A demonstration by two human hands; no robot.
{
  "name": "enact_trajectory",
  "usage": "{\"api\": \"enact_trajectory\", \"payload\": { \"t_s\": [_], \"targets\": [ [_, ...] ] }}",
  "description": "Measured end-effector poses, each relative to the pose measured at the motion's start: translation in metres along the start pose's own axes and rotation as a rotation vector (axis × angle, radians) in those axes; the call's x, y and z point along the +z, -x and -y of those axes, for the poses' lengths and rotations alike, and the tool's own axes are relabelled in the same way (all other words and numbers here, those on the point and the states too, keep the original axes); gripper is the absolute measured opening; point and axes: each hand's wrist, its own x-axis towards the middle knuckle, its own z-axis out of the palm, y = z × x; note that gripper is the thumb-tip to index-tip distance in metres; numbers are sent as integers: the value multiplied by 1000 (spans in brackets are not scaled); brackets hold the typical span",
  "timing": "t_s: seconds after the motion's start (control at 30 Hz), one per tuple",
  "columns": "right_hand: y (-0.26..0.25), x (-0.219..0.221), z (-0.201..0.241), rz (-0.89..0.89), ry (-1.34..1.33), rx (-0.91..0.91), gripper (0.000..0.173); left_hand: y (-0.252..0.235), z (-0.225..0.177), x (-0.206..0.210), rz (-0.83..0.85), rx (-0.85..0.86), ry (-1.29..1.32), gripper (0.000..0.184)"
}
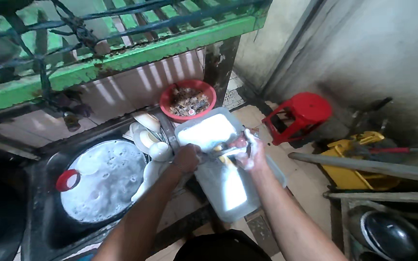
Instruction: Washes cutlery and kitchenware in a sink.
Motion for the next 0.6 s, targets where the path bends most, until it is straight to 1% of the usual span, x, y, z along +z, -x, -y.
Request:
{"api": "enact_trajectory", "payload": {
  "t_s": [0.07, 0.1, 0.2, 0.23, 0.27, 0.3, 0.33, 0.4, 0.43, 0.47, 0.5, 0.53, 0.57, 0.6],
  "targets": [
    [2, -1, 4, 8, 155, 40, 38, 14, 9, -20, -93, 37, -167, 23],
    [4, 1, 6, 13, 309, 43, 38, 20, 12, -29, -134, 70, -238, 21],
    [12, 18, 7, 141, 929, 5, 38, 29, 4, -41, -214, 213, -372, 18],
    [14, 24, 4, 204, 1082, -11, 37, 28, -3, -40, -237, 275, -375, 19],
    [15, 28, 1, 275, 1175, -5, 37, 26, -11, -36, -260, 323, -368, 21],
    [17, 33, -1, 333, 1200, 30, 37, 20, -20, -32, -281, 353, -342, 23],
    [21, 37, -4, 355, 1180, 80, 37, 13, -28, -28, -297, 377, -297, 23],
    [25, 37, -11, 328, 1131, 181, 35, -4, -32, -21, -295, 430, -147, 22],
    [23, 31, -11, 293, 1197, 221, 32, -12, -29, -18, -276, 430, -77, 23],
    [20, 24, -6, 283, 1332, 254, 28, -18, -26, -14, -248, 412, -42, 30],
    [16, 18, 1, 294, 1474, 304, 27, -23, -22, -10, -228, 407, -50, 45],
    [12, 13, 6, 323, 1577, 358, 25, -27, -19, -5, -224, 450, -75, 61],
    [11, 9, 11, 362, 1635, 404, 22, -31, -15, -1, -202, 527, -106, 75],
    [12, 9, 16, 418, 1669, 425, 21, -38, -13, 4, -157, 626, -128, 84]
  ]
}}
